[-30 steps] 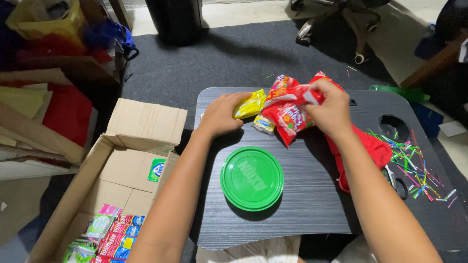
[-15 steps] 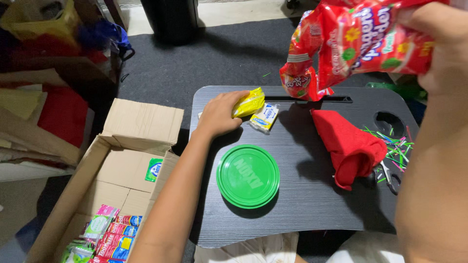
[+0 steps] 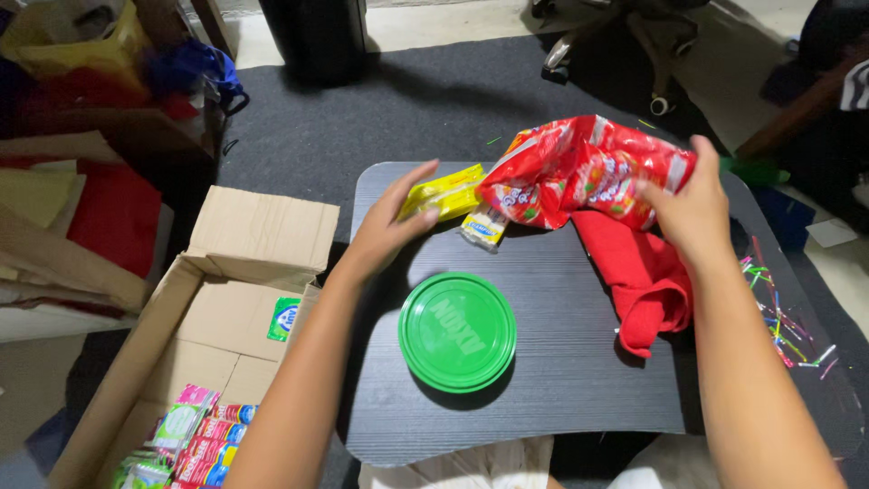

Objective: The person wipes a green-lidded container and a small yellow packet with a red cloth, then places them into a cardboard box. The person then uses scissors to cut a larger yellow package into smaller pieces and wipes each piece before placing them into the box.

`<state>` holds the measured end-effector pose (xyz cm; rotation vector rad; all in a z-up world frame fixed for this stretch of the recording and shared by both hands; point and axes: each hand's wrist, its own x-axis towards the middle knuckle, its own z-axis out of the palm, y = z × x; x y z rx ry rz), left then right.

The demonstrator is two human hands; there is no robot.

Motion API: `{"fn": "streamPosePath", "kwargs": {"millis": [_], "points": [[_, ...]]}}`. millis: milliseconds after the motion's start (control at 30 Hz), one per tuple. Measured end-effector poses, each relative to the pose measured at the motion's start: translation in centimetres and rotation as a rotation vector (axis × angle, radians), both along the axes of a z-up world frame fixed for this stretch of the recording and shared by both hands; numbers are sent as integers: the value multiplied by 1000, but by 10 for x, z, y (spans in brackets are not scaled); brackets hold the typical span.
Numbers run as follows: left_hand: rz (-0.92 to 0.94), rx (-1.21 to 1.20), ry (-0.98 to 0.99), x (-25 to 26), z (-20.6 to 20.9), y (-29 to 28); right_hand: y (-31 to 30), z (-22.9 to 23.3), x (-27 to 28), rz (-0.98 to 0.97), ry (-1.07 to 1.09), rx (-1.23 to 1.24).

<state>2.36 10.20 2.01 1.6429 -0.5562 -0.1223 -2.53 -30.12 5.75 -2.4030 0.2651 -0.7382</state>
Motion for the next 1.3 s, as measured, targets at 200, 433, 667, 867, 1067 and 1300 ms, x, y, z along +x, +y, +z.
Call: {"fn": "streamPosePath", "kwargs": {"millis": [200, 433, 667, 867, 1067, 1300], "points": [[-207, 266, 14, -110, 15, 43, 10, -20, -72, -4, 324, -235], [29, 262, -46, -149, 10, -16, 62, -48, -77, 64, 138, -348], [4, 124, -165, -119, -3, -70, 63, -1, -106, 124, 17, 6], [-34, 158, -262, -100, -12, -94, 100, 19, -102, 220, -124, -140], [27, 132, -205, -96, -25, -96, 132, -10, -108, 669, 16, -284], [25, 137, -185, -96, -30, -95, 102, -11, -110, 433, 83, -165]]}}
